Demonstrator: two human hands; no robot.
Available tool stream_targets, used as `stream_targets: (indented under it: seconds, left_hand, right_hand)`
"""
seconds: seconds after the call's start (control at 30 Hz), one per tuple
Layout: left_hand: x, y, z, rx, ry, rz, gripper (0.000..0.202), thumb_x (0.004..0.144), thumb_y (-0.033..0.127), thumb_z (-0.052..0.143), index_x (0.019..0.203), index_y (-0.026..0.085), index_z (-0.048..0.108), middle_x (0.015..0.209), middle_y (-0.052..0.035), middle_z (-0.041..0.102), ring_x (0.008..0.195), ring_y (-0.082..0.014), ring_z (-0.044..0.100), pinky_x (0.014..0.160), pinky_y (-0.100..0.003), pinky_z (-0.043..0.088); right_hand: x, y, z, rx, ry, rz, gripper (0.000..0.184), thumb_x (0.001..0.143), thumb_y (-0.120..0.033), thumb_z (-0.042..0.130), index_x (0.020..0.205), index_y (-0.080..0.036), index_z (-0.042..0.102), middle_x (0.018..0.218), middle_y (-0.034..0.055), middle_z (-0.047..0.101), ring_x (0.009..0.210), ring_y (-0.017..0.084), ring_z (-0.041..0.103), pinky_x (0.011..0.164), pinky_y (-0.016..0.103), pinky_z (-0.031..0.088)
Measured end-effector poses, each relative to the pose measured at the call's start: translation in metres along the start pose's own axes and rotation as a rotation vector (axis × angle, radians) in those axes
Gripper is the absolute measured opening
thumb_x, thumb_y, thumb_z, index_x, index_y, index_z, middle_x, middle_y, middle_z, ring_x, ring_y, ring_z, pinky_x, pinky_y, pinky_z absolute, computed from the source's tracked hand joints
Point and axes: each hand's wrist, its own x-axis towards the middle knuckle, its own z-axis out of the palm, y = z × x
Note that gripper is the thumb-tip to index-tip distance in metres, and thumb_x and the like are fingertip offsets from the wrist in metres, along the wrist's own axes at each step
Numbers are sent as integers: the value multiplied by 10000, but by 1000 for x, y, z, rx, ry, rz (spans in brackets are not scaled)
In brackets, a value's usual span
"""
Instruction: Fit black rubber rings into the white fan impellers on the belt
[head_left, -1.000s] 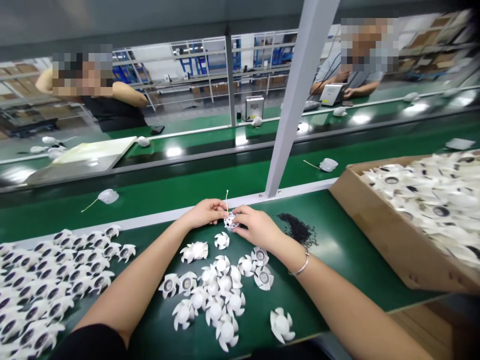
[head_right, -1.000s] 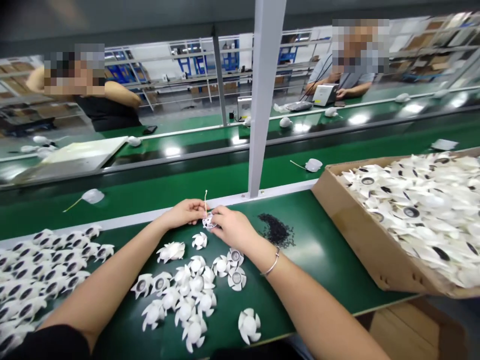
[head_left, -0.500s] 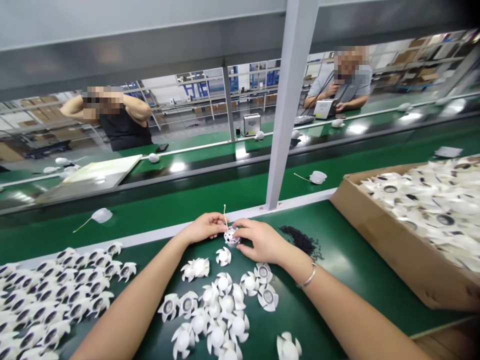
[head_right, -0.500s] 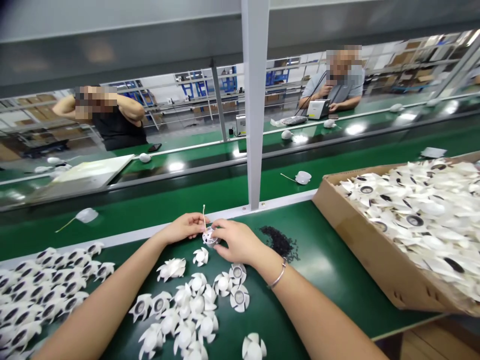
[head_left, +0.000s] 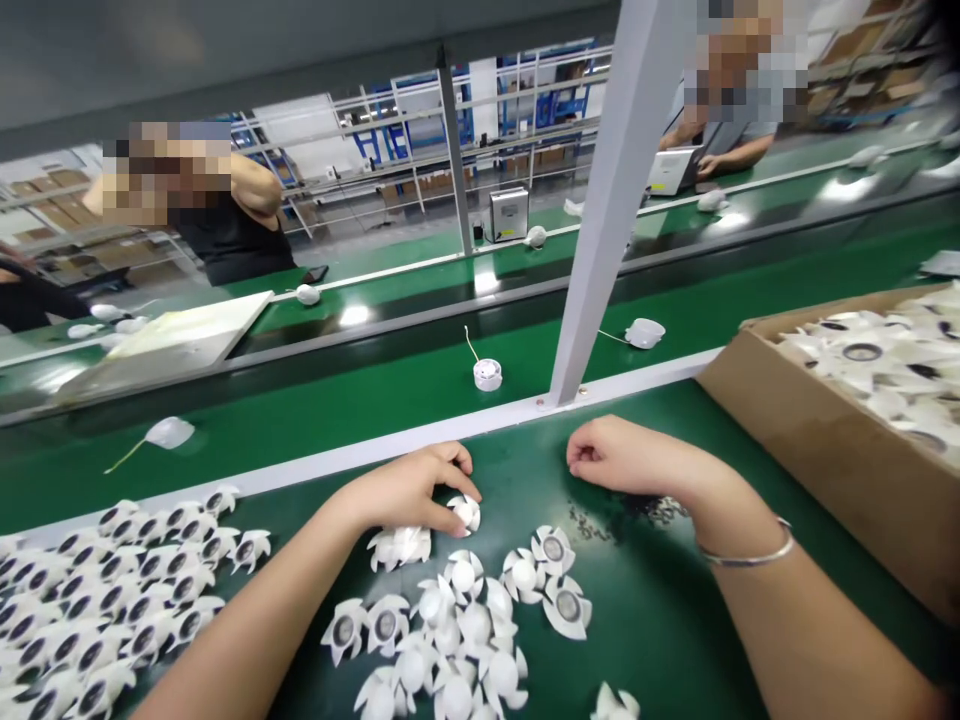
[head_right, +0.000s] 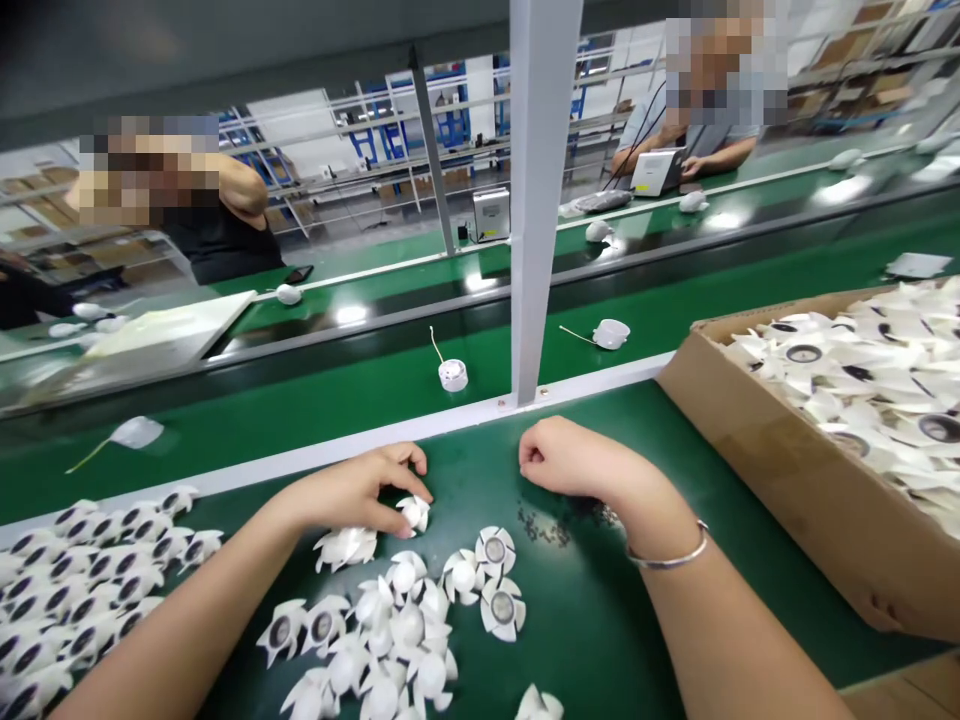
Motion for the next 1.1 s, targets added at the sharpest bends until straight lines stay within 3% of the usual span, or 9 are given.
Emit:
stream_targets:
  seconds: [0.23, 0.33, 0.43, 0.5, 0.63, 0.77, 0.9, 1.0, 1.1]
  left_hand:
    - [13, -24, -4, -163, 48, 72, 320, 735, 333, 802, 1011, 203, 706, 975, -25, 637, 858, -147, 554, 764, -248, 433]
    - [16, -32, -5, -228, 77, -25, 381, 735, 384, 797, 1047, 192, 692, 852, 5, 556, 702, -100, 469, 617, -211, 372]
    - [17, -33, -3, -238, 103, -42, 379, 739, 382, 790, 1051, 190, 691, 810, 20, 502, 674, -89, 443, 595, -203, 353]
    - [17, -33, -2, -243, 128, 0, 359, 731, 357, 794, 1032, 188, 697, 824, 11, 524, 715, -100, 474, 634, -209, 381]
    - [18, -35, -1, -292, 117, 62, 354, 720, 332, 803, 1020, 176, 699, 922, -26, 589, 790, -120, 507, 668, -215, 408]
    - [15, -35, -1, -352, 78, 40, 377, 730, 340, 799, 1045, 170, 682, 965, -42, 622, 789, -119, 517, 608, -196, 385]
    - [12, -36, 5, -416, 130, 8, 415, 706, 334, 818, 1054, 158, 677, 904, -32, 624, 768, -119, 537, 617, -199, 404]
    - [14, -41, 10, -434, 216, 35, 440, 679, 326, 839, 1052, 149, 689, 877, -27, 628, 754, -112, 538, 671, -217, 432]
    - [15, -45, 12, -445, 305, 77, 535, 665, 320, 839, 1139, 150, 660, 980, -53, 658, 856, -139, 587, 793, -258, 468]
  right_hand:
    - [-13, -22, 2, -39, -153, 104, 131, 732, -167, 563, 619, -192, 623, 564, -4, 586, 453, 109, 456, 443, 248, 322]
    - [-26, -29, 10, 47, 10, -41, 144, 837, -262, 568, 770, -199, 678, 712, 16, 661, 567, 134, 567, 525, 252, 426]
    - [-61, -28, 41, 107, 430, -305, 197, 924, -295, 527, 1027, -194, 661, 1052, 87, 669, 930, 197, 645, 816, 320, 520]
    - [-95, -20, 74, 63, 616, -405, 326, 935, -336, 540, 1231, -205, 577, 1283, 134, 568, 1197, 255, 558, 984, 390, 480]
    - [-144, -2, 137, -187, 624, -370, 854, 820, -683, 580, 1485, -198, 354, 1544, 191, 298, 1392, 409, 349, 1044, 533, 422]
    - [-137, -6, 166, -363, 681, -253, 941, 798, -693, 606, 1533, -203, 280, 1591, 203, 211, 1429, 482, 232, 1069, 678, 303]
    - [-98, -11, 147, -234, 714, -232, 901, 822, -700, 567, 1499, -156, 326, 1565, 229, 262, 1412, 447, 294, 1073, 665, 322]
    - [-70, 1, 114, -58, 792, -196, 452, 949, -485, 496, 1254, -158, 565, 1268, 171, 595, 1162, 290, 578, 958, 459, 488]
    - [-51, 15, 93, -120, 685, -249, 233, 973, -297, 458, 941, -197, 666, 931, 72, 693, 889, 206, 657, 807, 354, 512]
